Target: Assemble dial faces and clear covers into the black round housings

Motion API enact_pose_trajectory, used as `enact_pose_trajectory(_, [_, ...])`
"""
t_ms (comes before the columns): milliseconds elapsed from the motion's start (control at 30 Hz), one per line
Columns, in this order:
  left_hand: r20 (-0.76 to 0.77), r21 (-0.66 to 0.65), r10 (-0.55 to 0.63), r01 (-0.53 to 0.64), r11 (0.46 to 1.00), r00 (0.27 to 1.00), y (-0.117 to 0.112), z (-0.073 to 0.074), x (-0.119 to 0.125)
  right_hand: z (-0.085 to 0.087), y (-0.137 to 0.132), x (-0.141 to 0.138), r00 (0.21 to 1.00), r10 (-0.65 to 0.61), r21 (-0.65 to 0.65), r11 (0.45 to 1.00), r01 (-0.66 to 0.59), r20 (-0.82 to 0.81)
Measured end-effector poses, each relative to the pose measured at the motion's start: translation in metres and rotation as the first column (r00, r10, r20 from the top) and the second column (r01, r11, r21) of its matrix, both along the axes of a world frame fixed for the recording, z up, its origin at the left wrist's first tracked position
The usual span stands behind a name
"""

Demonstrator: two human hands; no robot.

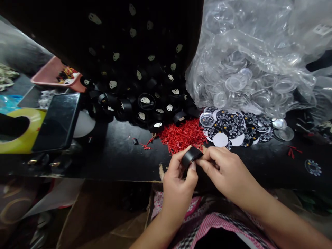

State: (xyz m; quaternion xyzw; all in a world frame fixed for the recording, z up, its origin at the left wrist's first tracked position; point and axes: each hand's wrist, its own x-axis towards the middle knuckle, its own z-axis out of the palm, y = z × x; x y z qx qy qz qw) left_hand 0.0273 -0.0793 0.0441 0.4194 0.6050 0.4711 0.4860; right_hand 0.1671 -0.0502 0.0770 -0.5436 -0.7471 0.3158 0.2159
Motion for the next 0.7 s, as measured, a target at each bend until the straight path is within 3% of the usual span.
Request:
enact_pose_trajectory(67, [0.097,-0.053,-0.014,0.019,0.998,0.995,0.003,0.001,-0.001,0.001,0.003,0.002,1.000,0.001,-0.017,1.000,-0.001,-0.020])
enact_pose_trajectory(133, [0.287,-0.140,-0.040,0.083,0.987,0.957,0.007,0.001,-0.002,0.003,0.006,0.005,0.999,0.024,0.007,1.000,-0.024,-0.047])
enact_pose_trajectory(200, [0.473,-0.220,-0.033,0.154,0.963,0.880,0.009,0.001,-0.004,0.004,0.010,0.008,0.996,0.070,0.091,0.994,-0.064,-0.060])
enact_pose_trajectory(267, [0.567,-0.262,-0.008,0.189,0.946,0.824,0.010,0.001,-0.007,0.003,0.012,0.009,0.992,0.123,0.198,0.973,-0.119,-0.007])
enact_pose_trajectory(433, [0.562,-0.264,-0.005,0.185,0.947,0.827,0.007,-0.003,-0.010,-0.006,0.018,0.003,0.952,0.168,0.372,0.892,-0.258,0.256])
enact_pose_trajectory(533, [0.557,-0.337,0.095,0.120,0.934,0.825,0.005,-0.003,-0.004,-0.010,0.018,-0.002,0.944,0.143,0.438,0.858,-0.269,0.299])
enact_pose_trajectory(633, [0.607,-0.419,0.247,0.040,0.907,0.756,0.002,-0.001,0.007,-0.007,0.015,-0.006,0.963,0.107,0.398,0.895,-0.202,0.248])
enact_pose_trajectory(700, [0.627,-0.405,0.262,0.020,0.914,0.734,0.001,-0.004,0.012,-0.003,0.014,-0.009,0.968,0.064,0.301,0.944,-0.138,0.243])
